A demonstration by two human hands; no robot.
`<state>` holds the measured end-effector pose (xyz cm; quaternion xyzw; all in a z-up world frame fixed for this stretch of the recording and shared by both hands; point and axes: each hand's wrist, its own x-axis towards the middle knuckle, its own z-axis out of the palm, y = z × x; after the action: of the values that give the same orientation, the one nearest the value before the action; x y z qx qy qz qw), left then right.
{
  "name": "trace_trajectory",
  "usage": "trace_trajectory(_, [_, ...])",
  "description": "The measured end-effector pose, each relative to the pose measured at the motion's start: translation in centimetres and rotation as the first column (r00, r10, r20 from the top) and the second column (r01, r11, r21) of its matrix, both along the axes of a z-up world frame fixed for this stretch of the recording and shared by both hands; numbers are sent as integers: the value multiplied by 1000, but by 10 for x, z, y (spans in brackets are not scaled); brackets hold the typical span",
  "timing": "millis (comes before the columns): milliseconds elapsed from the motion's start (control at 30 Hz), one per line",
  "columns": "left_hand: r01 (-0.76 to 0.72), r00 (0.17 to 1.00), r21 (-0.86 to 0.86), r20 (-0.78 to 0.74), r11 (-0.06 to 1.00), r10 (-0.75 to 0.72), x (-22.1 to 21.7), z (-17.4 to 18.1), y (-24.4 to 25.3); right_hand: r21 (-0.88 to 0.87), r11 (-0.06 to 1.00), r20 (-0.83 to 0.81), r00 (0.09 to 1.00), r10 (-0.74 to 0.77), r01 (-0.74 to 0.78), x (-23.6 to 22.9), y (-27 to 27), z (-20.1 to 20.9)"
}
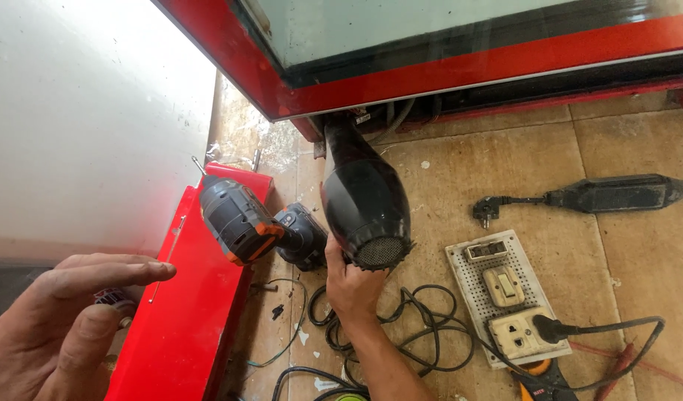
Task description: Drying the internal components of a refrigerator using a handheld hairdryer during a repair process.
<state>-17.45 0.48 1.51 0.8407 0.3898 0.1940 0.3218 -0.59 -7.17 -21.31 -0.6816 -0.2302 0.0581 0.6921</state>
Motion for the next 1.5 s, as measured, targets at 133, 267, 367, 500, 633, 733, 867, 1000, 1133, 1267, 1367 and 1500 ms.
trace_trajectory(133, [-17, 1000, 3, 12, 1000, 17, 2, -1, -2, -198, 978, 189, 982, -22, 60, -18, 3, -52])
trace_trajectory(267, [-4, 1000, 4, -10, 1000, 4, 2, -1, 1, -238, 957, 435, 899, -49, 167, -17, 7, -52])
trace_trajectory(367, [-38, 999, 4, -19, 999, 38, 1, -1, -1, -252, 959, 307, 950, -46, 128, -16, 5, -50])
trace_trajectory(500, [-16, 999, 34, -45, 999, 18, 1, 0, -1, -36, 999, 129, 992, -7, 11, -1, 4, -8])
trace_trajectory(633, [-28, 1000, 12, 4, 1000, 28, 4, -1, -2, -19, 1000, 121, 993, 0, 3, 0, 3, -2])
trace_trajectory(733, [-19, 1000, 44, -10, 999, 19, 3, -3, -1, -64, 997, 183, 983, -25, 37, -1, 2, -2])
trace_trajectory(867, [-3, 1000, 38, -2, 999, 3, 3, -2, 0, -10, 999, 44, 998, -36, 36, 0, 1, 5])
trace_trajectory(1000, [-2, 1000, 50, -2, 999, 2, 5, -4, 0, -27, 1000, 35, 999, 2, -1, -1, -5, 12])
trace_trajectory(1133, [-4, 1000, 49, -17, 999, 4, 4, -2, -1, 105, 993, -52, 997, 49, -44, -12, -3, -5])
trace_trajectory(1267, [-32, 999, 28, 7, 999, 32, 3, -3, -2, 9, 1000, -33, 999, -24, 25, -1, -4, 11])
trace_trajectory(1367, [-35, 999, 25, 22, 999, 35, 4, -4, -3, 31, 999, -7, 999, 39, -38, -1, -4, 7])
trace_trajectory(1500, [-25, 1000, 37, 10, 999, 25, 3, -3, -2, 32, 999, -70, 997, -12, 14, -3, -3, 9])
